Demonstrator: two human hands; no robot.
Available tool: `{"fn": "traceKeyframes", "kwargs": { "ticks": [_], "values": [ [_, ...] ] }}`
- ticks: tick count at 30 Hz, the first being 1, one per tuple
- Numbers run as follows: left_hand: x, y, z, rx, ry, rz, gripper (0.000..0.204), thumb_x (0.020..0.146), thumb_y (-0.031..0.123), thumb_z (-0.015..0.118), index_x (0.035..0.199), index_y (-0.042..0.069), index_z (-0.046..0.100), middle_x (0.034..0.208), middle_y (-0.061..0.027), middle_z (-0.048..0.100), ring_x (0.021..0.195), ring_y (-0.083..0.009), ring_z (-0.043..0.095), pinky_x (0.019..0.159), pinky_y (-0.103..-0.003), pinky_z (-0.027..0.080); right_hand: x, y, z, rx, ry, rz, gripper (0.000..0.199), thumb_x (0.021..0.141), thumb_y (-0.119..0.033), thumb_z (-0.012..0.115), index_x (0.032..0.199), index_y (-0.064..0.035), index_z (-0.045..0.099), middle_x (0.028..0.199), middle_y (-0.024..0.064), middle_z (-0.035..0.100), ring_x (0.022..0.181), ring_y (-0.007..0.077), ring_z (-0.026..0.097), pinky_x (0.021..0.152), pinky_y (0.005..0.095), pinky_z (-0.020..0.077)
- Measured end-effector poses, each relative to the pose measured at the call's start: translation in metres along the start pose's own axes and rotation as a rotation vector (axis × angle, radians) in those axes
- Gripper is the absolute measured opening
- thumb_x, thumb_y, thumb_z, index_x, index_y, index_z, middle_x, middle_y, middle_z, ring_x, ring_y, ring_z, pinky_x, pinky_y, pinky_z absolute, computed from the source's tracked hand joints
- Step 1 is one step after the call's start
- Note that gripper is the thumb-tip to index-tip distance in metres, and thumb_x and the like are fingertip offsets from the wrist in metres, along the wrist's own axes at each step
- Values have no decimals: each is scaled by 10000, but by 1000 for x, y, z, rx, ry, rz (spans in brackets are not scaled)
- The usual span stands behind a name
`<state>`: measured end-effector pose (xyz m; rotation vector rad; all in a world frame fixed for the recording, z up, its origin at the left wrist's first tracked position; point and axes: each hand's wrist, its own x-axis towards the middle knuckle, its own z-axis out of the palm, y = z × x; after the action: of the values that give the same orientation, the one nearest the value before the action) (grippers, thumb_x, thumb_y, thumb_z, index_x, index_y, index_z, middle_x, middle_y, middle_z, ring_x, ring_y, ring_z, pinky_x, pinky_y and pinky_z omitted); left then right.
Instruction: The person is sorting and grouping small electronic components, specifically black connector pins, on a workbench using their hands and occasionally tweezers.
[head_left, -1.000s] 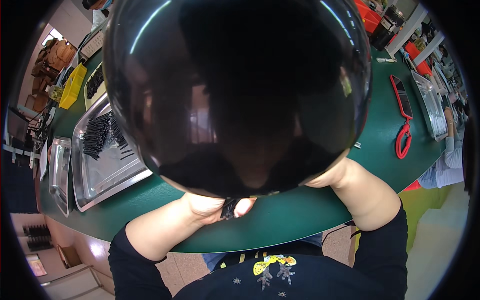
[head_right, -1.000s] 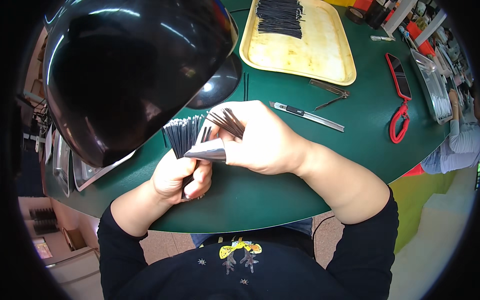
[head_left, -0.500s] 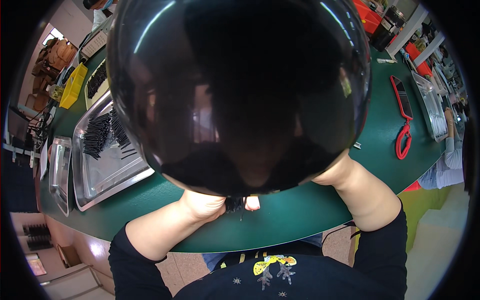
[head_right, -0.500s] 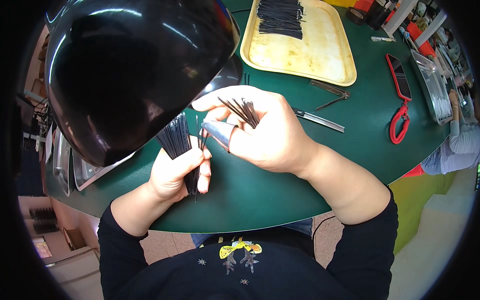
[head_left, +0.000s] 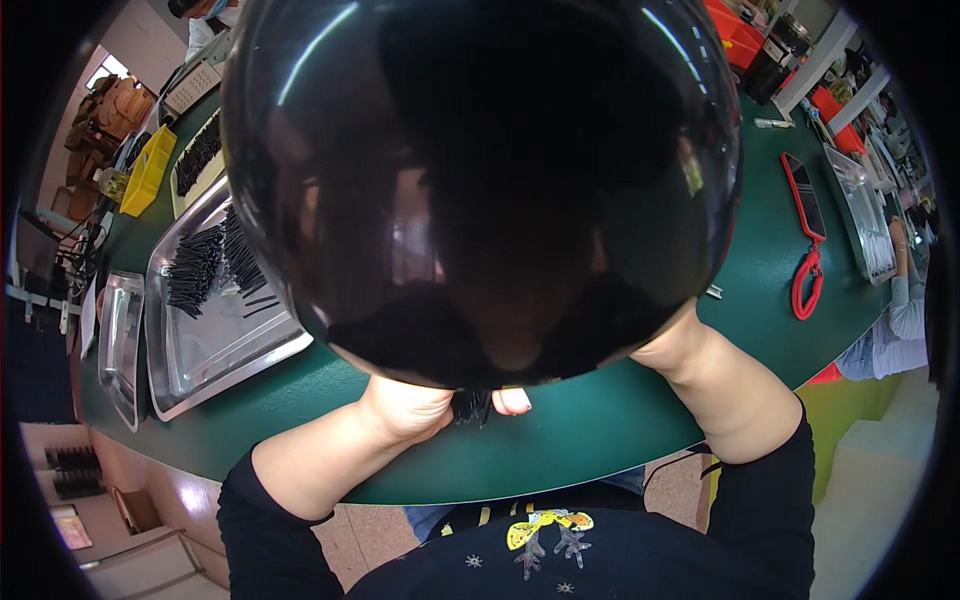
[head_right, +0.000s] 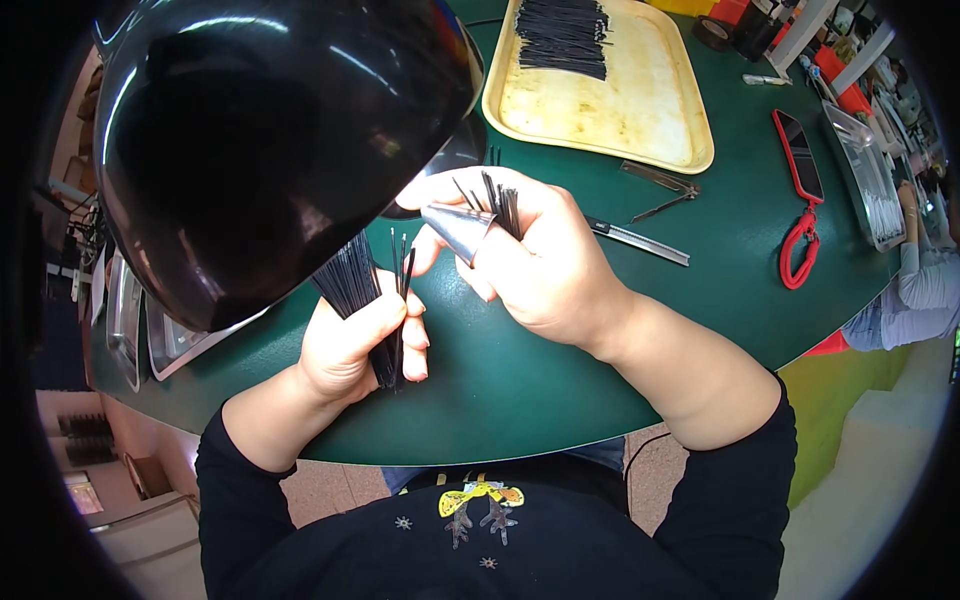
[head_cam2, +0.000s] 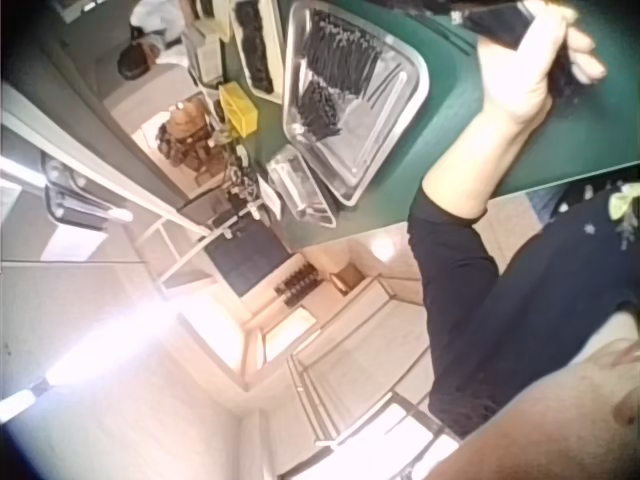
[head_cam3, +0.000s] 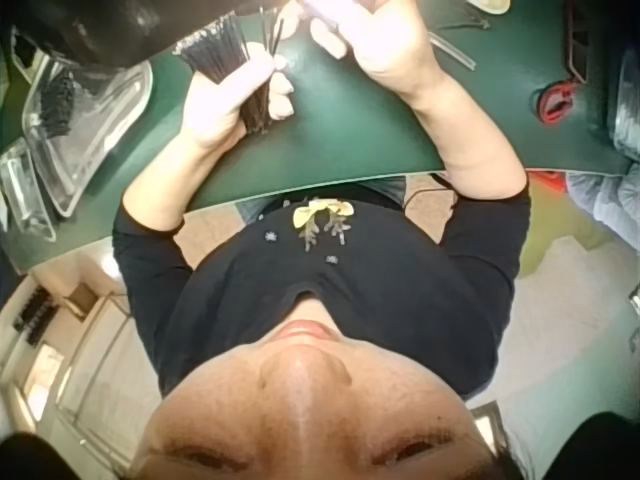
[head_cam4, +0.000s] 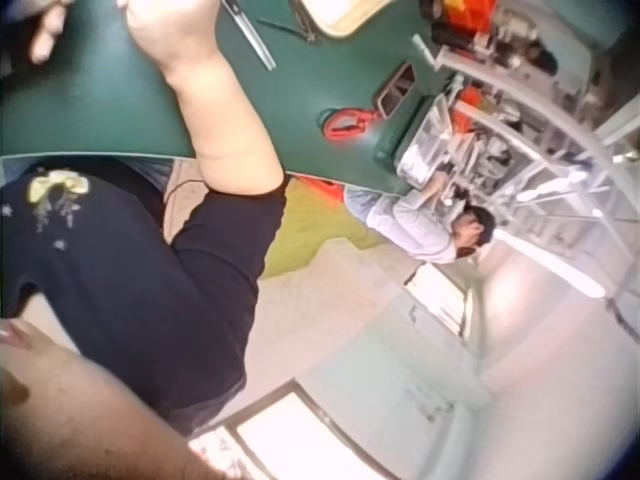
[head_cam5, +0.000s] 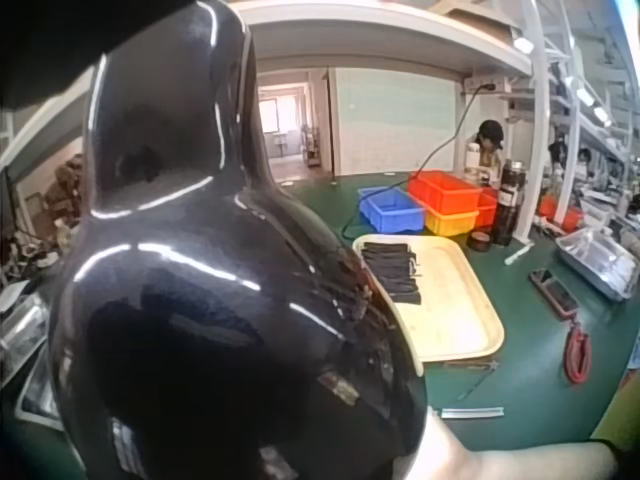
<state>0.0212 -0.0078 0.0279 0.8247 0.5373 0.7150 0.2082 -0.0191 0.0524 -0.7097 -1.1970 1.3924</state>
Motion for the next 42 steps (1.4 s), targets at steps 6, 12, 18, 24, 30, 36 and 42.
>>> {"fn": "traceKeyframes", "kwargs": {
  "ticks": [6, 12, 18, 24, 30, 36, 42],
  "values": [
    [2, 7, 12, 50, -48, 26, 47, 783, 27, 529, 800, -16, 520, 645, -134, 576, 477, -209, 574, 469, -298, 502, -2, 20, -6, -8, -92, -228, 195, 807, -13, 448, 973, 9, 549, 783, 55, 587, 714, 77, 532, 659, 208, 442],
    [0, 5, 8, 144, -62, 98, 19, 772, -7, 525, 777, -19, 511, 645, -148, 580, 486, -222, 582, 471, -307, 504, -3, 17, 2, -119, 12, -207, 204, 800, -40, 482, 985, 11, 550, 811, 56, 591, 692, 60, 531, 631, 190, 434],
    [0, 4, 6, 155, -80, 105, 36, 775, 1, 527, 799, -25, 518, 658, -151, 585, 501, -231, 590, 489, -317, 514, -3, -14, 8, 51, 9, 53, 207, 827, -99, 481, 994, -1, 552, 727, 22, 569, 592, 25, 465, 538, 157, 380],
    [-2, -9, -9, 422, -48, 110, 94, 815, 26, 493, 878, -42, 509, 744, -158, 590, 679, -259, 612, 635, -364, 520, -3, 6, 15, 87, -188, 316, 153, 863, -121, 453, 843, 13, 524, 668, 37, 519, 568, 65, 466, 549, 204, 406],
    [-1, -10, -8, 708, -178, 398, 91, 803, 41, 539, 837, -42, 530, 783, -147, 586, 735, -213, 579, 713, -320, 467, -12, 25, 15, 308, 137, 122, 76, 848, -96, 445, 856, -20, 448, 718, 43, 469, 646, 96, 474, 582, 228, 410],
    [-1, -6, -3, 667, -148, 167, 90, 785, 39, 560, 814, -45, 558, 713, -121, 599, 607, -168, 582, 578, -248, 473, -7, 34, 21, -15, 99, 90, 117, 844, -124, 503, 807, -16, 528, 669, 2, 502, 593, 33, 459, 543, 175, 382],
    [2, -1, 2, 189, -141, -69, 198, 822, 110, 525, 932, -54, 513, 646, -135, 585, 446, -137, 539, 371, -178, 391, -4, 22, 9, -73, -49, 137, 95, 727, -23, 548, 815, 7, 530, 629, -25, 483, 579, 8, 428, 536, 162, 376]
  ]
}}
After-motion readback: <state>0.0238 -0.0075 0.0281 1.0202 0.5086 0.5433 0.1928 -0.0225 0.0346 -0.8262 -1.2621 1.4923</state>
